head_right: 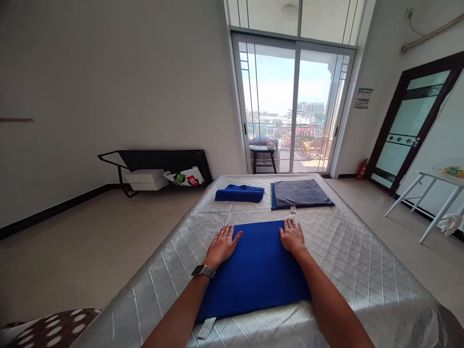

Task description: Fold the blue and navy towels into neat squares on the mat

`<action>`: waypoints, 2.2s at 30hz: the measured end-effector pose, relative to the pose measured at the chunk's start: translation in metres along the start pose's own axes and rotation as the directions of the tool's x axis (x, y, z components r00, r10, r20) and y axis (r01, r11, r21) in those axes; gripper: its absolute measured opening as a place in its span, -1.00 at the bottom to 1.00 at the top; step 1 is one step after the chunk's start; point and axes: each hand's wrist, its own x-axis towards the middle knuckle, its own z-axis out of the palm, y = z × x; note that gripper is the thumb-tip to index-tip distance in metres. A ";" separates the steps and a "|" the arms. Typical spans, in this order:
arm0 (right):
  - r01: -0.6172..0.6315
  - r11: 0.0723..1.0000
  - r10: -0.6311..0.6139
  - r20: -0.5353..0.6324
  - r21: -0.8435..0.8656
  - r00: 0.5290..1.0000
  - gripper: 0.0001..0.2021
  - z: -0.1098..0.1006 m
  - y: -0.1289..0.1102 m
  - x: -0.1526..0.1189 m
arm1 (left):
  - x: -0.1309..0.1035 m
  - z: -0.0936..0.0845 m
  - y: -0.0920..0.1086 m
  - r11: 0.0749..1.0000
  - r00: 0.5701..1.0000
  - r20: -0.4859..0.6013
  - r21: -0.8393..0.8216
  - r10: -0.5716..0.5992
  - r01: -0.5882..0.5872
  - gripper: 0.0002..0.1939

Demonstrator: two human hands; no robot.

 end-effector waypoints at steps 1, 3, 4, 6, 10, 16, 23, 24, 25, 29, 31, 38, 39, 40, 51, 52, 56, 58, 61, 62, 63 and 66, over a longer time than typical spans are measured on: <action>-0.006 1.000 0.006 -0.003 -0.013 1.000 -0.37 -0.001 -0.001 -0.001 | 0.000 -0.002 0.001 1.000 1.000 0.004 -0.005 0.004 -0.004 -0.22; -0.017 0.999 0.017 -0.003 -0.041 1.000 -0.37 -0.004 -0.002 -0.006 | 0.000 -0.004 0.002 1.000 1.000 0.013 -0.013 -0.001 0.001 -0.21; -0.018 0.998 0.018 0.002 -0.054 1.000 -0.38 -0.006 -0.002 -0.008 | 0.000 -0.006 0.003 1.000 1.000 0.020 -0.014 -0.010 0.010 -0.21; -0.011 0.997 0.013 0.023 -0.071 1.000 -0.38 -0.009 -0.002 -0.015 | 0.000 -0.007 0.005 1.000 0.999 0.034 -0.016 -0.026 0.027 -0.21; 0.005 0.998 -0.002 0.047 -0.070 0.999 -0.37 -0.010 0.000 -0.031 | 0.001 -0.006 0.006 0.999 0.999 0.032 -0.026 -0.035 0.036 -0.19; -0.001 1.000 0.001 0.055 -0.005 0.999 -0.35 -0.002 0.002 -0.046 | 0.001 -0.005 0.005 1.000 1.000 0.021 -0.023 -0.013 0.013 -0.20; 0.005 0.999 -0.008 0.048 0.051 0.999 -0.34 0.002 0.003 -0.046 | 0.002 -0.005 0.002 0.999 0.998 0.057 -0.008 -0.032 0.032 -0.21; 0.006 0.998 -0.009 0.046 0.059 0.999 -0.34 0.003 0.004 -0.046 | 0.002 -0.005 0.001 0.999 0.998 0.058 -0.008 -0.031 0.031 -0.21; 0.006 0.998 -0.009 0.042 0.066 0.999 -0.33 0.004 0.004 -0.045 | 0.002 -0.004 0.001 1.000 0.998 0.056 -0.008 -0.029 0.029 -0.22; 0.009 0.995 -0.011 0.024 0.097 1.000 -0.33 0.008 0.006 -0.044 | 0.003 -0.002 -0.002 0.999 0.998 0.059 -0.008 -0.030 0.031 -0.22; 0.011 0.994 -0.013 0.015 0.110 1.000 -0.33 0.009 0.006 -0.044 | 0.002 -0.002 -0.007 0.999 0.996 0.069 0.018 -0.051 0.050 -0.22; 0.022 0.987 -0.023 0.005 0.157 1.000 -0.33 0.011 0.006 -0.044 | -0.002 -0.011 0.006 0.991 0.990 -0.138 0.131 0.012 0.006 -0.23; 0.022 0.987 -0.023 0.002 0.161 1.000 -0.33 0.011 0.006 -0.043 | -0.005 -0.011 0.020 0.988 0.984 -0.142 0.125 0.109 -0.091 -0.24; 0.023 0.987 -0.022 -0.006 0.162 1.000 -0.33 0.012 0.006 -0.043 | -0.009 -0.011 0.037 0.974 0.968 -0.132 0.111 0.213 -0.199 -0.26; 0.049 0.989 -0.044 -0.046 0.138 0.998 -0.35 0.013 0.008 -0.044 | -0.047 0.012 0.115 0.866 0.866 0.018 -0.055 0.499 -0.498 -0.35; 0.042 0.989 -0.037 -0.039 0.142 0.999 -0.35 0.012 0.007 -0.044 | -0.049 0.010 0.101 0.889 0.888 0.042 -0.053 0.458 -0.455 -0.33; 0.029 0.988 -0.029 0.000 0.151 1.000 -0.35 0.008 0.006 -0.045 | -0.068 0.006 0.034 0.954 0.949 0.097 -0.014 0.300 -0.300 -0.28; 0.023 0.989 -0.025 0.012 0.148 1.000 -0.34 0.008 0.006 -0.044 | -0.083 0.010 0.002 0.972 0.968 0.096 0.002 0.232 -0.233 -0.25; 0.011 0.990 -0.015 0.026 0.138 1.000 -0.34 0.008 0.006 -0.043 | -0.105 0.018 -0.033 0.979 0.979 0.042 0.012 0.201 -0.201 -0.23; 0.007 0.991 -0.011 0.028 0.133 1.000 -0.34 0.008 0.006 -0.043 | -0.110 0.020 -0.039 0.978 0.978 0.015 0.010 0.210 -0.210 -0.24; 0.005 0.992 -0.009 0.027 0.128 1.000 -0.34 0.008 0.006 -0.043 | -0.113 0.022 -0.043 0.975 0.975 -0.010 0.007 0.223 -0.223 -0.25; 0.005 0.994 -0.006 0.011 0.111 1.000 -0.34 0.007 0.006 -0.044 | -0.117 0.022 -0.041 0.971 0.969 -0.059 -0.005 0.239 -0.240 -0.27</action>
